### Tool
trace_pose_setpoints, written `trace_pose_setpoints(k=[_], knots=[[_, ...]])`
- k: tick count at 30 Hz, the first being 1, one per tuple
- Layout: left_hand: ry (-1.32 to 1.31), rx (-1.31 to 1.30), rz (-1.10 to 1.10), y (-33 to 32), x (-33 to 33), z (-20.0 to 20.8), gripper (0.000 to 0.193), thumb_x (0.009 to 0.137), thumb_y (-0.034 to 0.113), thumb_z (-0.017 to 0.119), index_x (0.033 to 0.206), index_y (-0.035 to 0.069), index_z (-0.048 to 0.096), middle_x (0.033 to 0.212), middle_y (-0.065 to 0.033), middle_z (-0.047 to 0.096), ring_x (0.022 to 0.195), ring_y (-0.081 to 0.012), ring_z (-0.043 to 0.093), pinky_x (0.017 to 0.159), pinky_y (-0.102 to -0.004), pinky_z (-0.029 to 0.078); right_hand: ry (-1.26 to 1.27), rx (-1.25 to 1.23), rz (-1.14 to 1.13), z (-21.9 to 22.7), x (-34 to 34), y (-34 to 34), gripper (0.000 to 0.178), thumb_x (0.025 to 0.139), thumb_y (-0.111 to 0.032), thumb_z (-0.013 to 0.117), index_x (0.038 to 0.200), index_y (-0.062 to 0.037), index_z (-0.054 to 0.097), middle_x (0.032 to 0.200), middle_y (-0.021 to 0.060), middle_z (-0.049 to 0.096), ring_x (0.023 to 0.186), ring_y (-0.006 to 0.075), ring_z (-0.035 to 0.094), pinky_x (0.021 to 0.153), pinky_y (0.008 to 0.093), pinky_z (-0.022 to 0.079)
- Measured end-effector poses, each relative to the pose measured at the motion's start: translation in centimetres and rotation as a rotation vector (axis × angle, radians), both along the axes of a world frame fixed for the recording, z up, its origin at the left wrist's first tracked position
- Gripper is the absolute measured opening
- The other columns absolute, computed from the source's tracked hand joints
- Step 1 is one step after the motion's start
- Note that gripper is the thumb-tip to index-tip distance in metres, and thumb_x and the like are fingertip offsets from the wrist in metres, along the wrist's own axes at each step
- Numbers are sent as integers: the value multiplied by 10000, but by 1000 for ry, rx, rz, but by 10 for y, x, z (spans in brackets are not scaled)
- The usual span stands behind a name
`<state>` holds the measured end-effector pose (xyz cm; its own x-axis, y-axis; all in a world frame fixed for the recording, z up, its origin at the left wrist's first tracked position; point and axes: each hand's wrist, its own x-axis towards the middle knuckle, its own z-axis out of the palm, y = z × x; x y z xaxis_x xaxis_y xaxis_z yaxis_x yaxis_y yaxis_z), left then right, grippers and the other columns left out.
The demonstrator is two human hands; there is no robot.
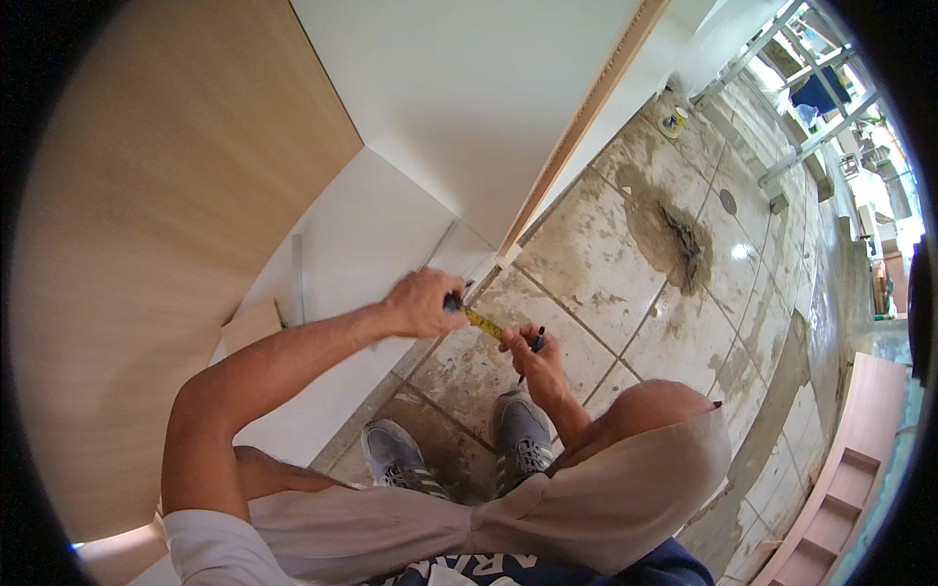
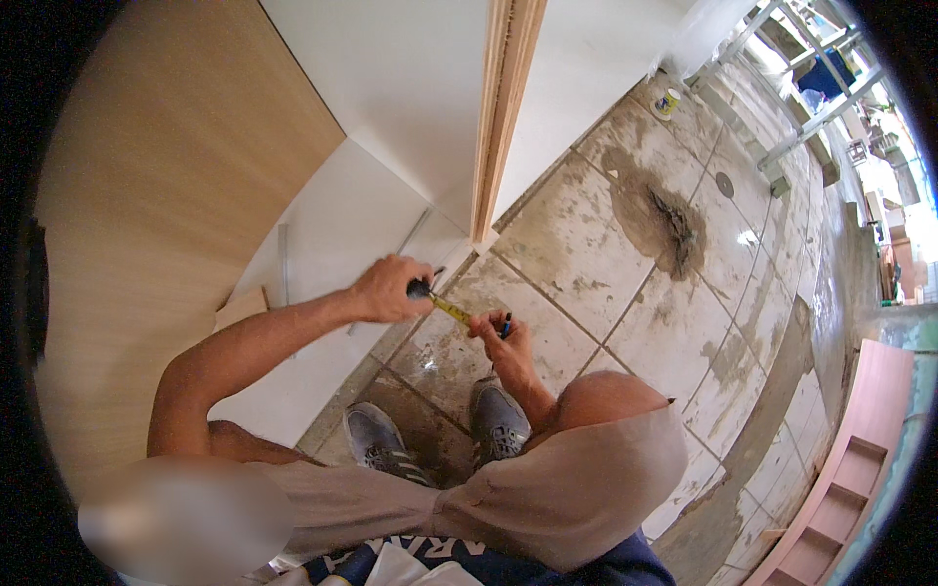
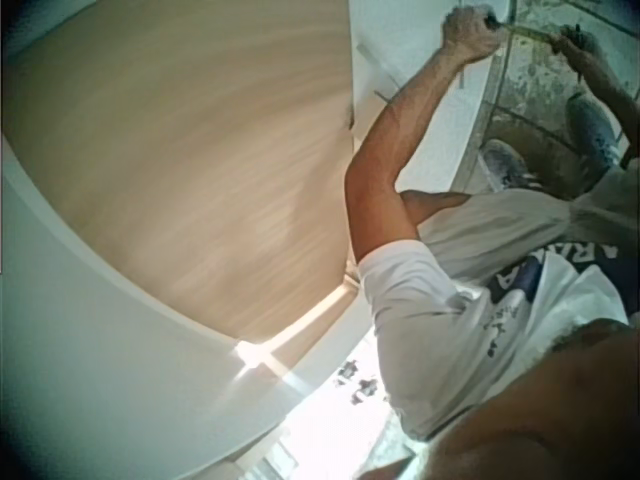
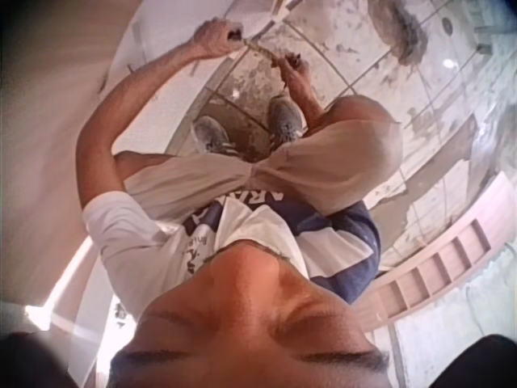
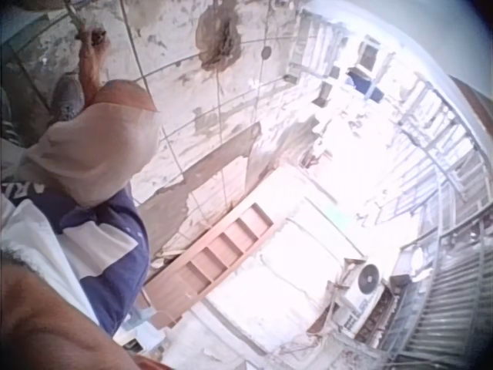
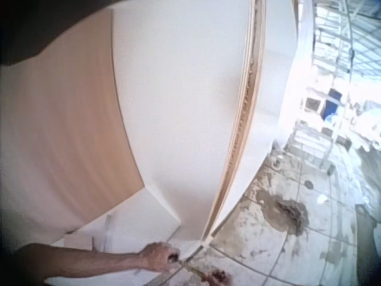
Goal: The person uses a tape measure to determine the dimensions of a white wooden cabinet panel and then marks measurements onto a small piece of plywood with a pen.
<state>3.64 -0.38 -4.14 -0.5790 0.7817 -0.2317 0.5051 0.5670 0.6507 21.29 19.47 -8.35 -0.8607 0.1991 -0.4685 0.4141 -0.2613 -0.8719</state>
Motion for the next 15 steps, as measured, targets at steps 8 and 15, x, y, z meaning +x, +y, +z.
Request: trace_pose_setpoints(k=[8, 15], knots=[[372, -313, -12, -25, -70, -1, 368, 852, 452, 704, 922, 91, 712, 890, -193, 673, 901, -381, 669, 760, -519, 535, -30, -17, 25, -2, -59, 0, 286, 994, -287, 721, 960, -4, 697, 624, -64, 490, 500, 50, 357, 468, 261, 261], [254, -520, 25, -6, -98, 28, 525, 885, 598, 671, 876, 80, 758, 856, -159, 697, 880, -340, 691, 727, -497, 540, -63, 6, -12, -27, -96, -15, 326, 939, -324, 782, 937, 0, 747, 699, 15, 674, 516, 63, 428, 475, 271, 339]])
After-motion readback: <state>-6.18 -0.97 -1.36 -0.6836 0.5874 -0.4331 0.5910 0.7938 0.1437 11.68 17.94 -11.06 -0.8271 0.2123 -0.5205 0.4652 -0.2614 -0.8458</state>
